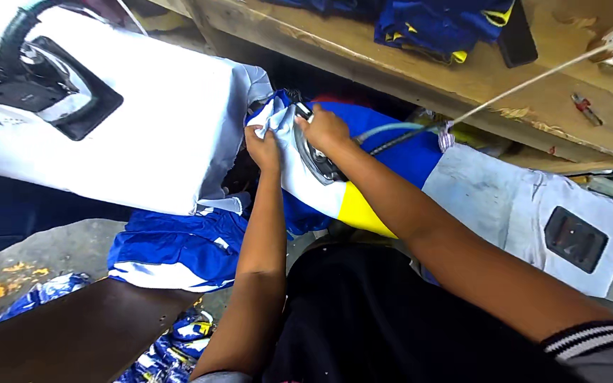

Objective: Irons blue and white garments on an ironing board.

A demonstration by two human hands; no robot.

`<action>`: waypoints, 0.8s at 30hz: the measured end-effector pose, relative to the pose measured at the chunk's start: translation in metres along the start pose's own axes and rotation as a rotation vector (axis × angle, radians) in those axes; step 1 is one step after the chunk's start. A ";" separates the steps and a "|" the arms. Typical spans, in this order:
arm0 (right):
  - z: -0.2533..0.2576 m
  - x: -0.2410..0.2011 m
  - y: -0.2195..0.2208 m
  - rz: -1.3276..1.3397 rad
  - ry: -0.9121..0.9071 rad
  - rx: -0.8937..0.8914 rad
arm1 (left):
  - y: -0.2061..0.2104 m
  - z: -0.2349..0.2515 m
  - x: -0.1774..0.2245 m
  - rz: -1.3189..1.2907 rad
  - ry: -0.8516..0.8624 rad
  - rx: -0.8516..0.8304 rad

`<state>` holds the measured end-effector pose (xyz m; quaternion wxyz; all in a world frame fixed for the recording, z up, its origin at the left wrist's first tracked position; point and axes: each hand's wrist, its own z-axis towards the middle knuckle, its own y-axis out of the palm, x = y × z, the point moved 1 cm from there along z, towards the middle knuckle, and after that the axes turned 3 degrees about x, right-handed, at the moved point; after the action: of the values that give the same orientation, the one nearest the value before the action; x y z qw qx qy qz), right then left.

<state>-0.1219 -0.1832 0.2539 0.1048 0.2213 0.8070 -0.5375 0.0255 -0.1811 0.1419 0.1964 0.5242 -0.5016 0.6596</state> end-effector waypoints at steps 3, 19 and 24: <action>0.017 -0.020 0.000 0.013 -0.059 -0.015 | 0.001 0.001 0.000 0.027 -0.003 -0.018; -0.139 0.152 -0.009 -0.110 -0.001 -0.179 | -0.048 -0.005 -0.013 0.074 0.323 -0.202; -0.155 0.180 0.003 -0.090 0.102 -0.037 | -0.051 -0.043 -0.033 0.387 0.465 -0.371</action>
<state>-0.2683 0.0038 0.2400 0.0434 0.2099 0.8303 -0.5145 0.0570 -0.1136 0.1377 0.2687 0.2107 -0.6445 0.6841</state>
